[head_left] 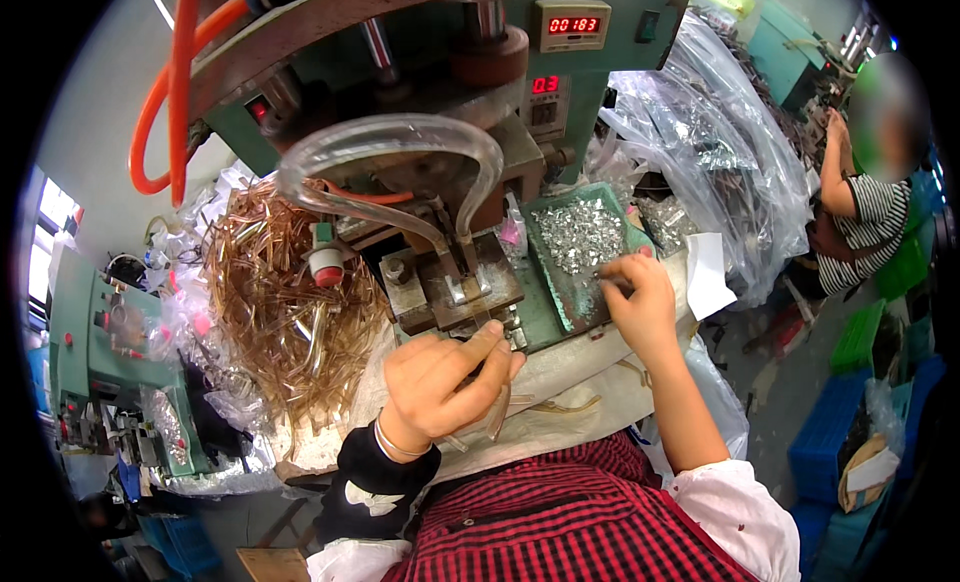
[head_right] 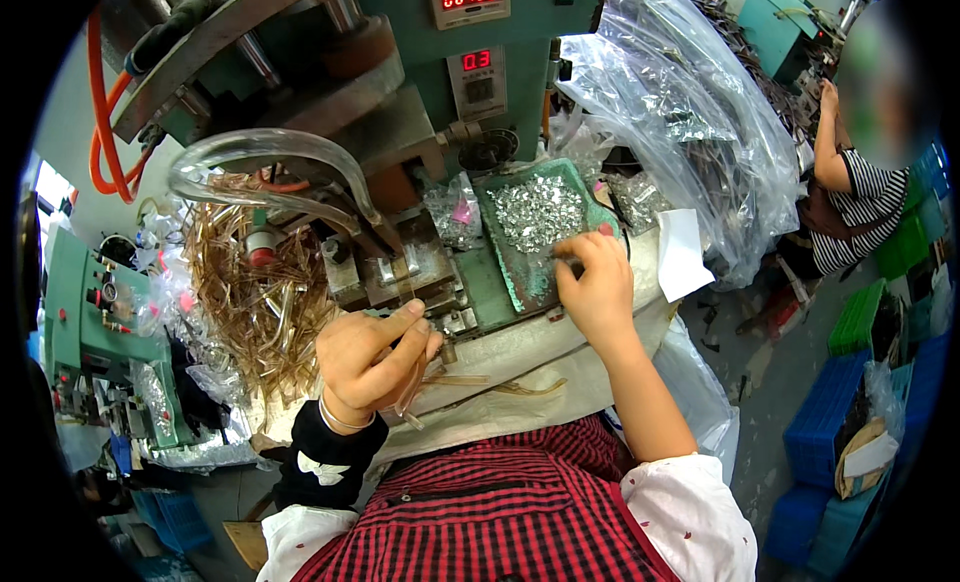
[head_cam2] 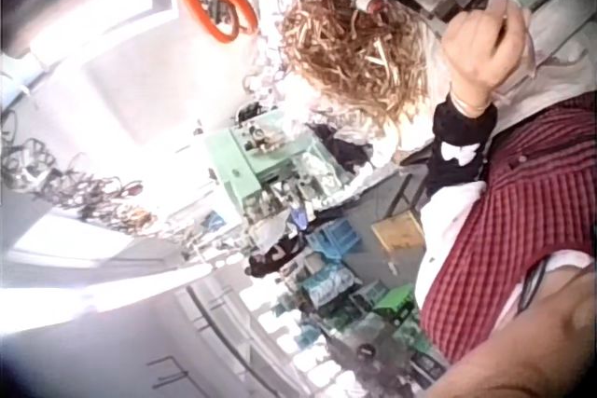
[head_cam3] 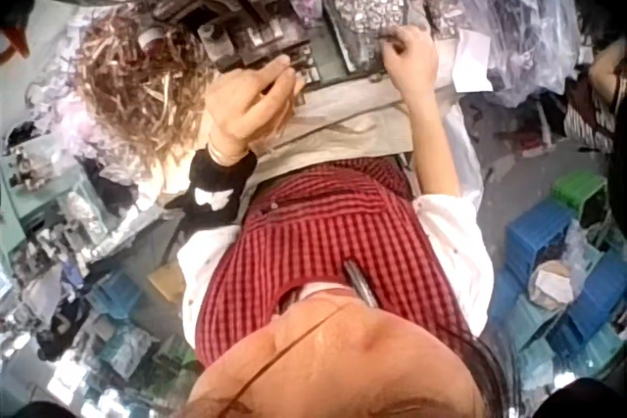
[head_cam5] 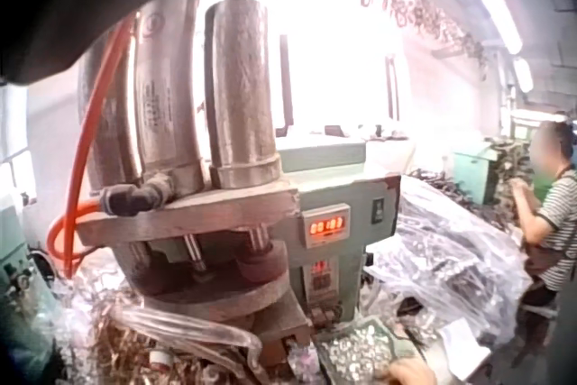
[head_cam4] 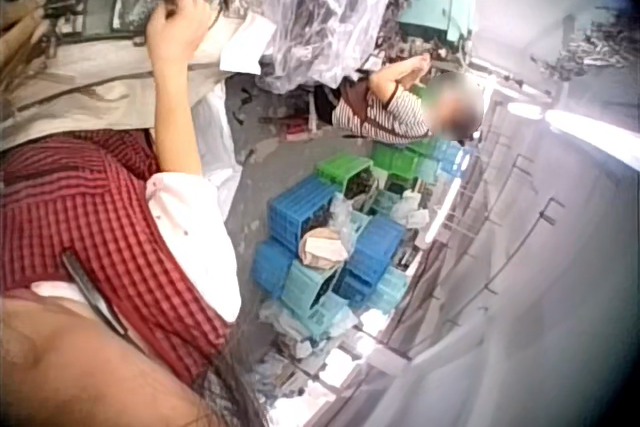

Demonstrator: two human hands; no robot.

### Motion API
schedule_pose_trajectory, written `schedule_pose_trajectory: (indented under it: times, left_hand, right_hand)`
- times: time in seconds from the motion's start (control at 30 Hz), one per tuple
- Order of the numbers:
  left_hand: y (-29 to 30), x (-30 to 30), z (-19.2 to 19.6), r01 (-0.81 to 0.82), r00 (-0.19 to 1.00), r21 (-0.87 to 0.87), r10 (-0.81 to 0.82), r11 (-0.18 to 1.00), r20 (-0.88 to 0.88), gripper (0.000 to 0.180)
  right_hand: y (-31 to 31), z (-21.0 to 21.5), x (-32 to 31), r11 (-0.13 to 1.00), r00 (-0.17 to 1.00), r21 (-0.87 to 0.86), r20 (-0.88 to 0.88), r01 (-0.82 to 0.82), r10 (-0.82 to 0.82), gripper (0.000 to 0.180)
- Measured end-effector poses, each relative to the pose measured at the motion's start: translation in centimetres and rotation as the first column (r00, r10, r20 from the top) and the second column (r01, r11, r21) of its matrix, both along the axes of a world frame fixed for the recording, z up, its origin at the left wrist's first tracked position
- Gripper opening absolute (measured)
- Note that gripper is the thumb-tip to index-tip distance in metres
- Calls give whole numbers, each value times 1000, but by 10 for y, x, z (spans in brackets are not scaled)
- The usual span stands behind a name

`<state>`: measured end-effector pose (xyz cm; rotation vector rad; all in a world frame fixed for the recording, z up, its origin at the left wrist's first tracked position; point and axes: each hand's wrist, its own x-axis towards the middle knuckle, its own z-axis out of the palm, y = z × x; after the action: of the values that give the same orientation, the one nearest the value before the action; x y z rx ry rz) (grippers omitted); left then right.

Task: The person repeatedly picks small metallic components from a tray and places them into a machine fixture, then operates the machine to process each item. The person removes the processed items and returns them to a collection area, continuing the cycle.

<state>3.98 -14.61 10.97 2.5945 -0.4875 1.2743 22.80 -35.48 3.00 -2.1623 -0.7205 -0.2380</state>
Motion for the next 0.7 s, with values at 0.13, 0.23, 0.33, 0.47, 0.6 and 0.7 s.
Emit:
schedule_pose_trajectory:
  times: [0.13,0.23,0.33,0.47,0.6,0.7]
  left_hand:
    - [-12,-11,-4,-68,998,-186,67,980,-11,24]
    - [-10,-50,-14,-186,982,-343,176,921,-62,29]
    - [11,-69,-15,-424,865,-644,496,637,-78,20]
    - [59,-69,-9,-658,748,-529,547,536,-376,11]
    - [75,-50,-72,-835,441,-54,606,548,-662,11]
    - [85,-43,-115,-867,381,-68,569,494,-728,14]
  right_hand:
    - [4,1,-15,994,995,-101,94,43,-33,16]
    - [23,-11,-10,993,973,-105,229,52,-26,16]
    - [22,-16,-6,994,958,-98,285,47,-17,14]
    - [33,-11,-12,989,994,143,104,30,-45,10]
    - [52,-3,-9,978,977,194,211,-73,31,15]
    - [47,1,-13,983,969,177,246,-53,8,11]
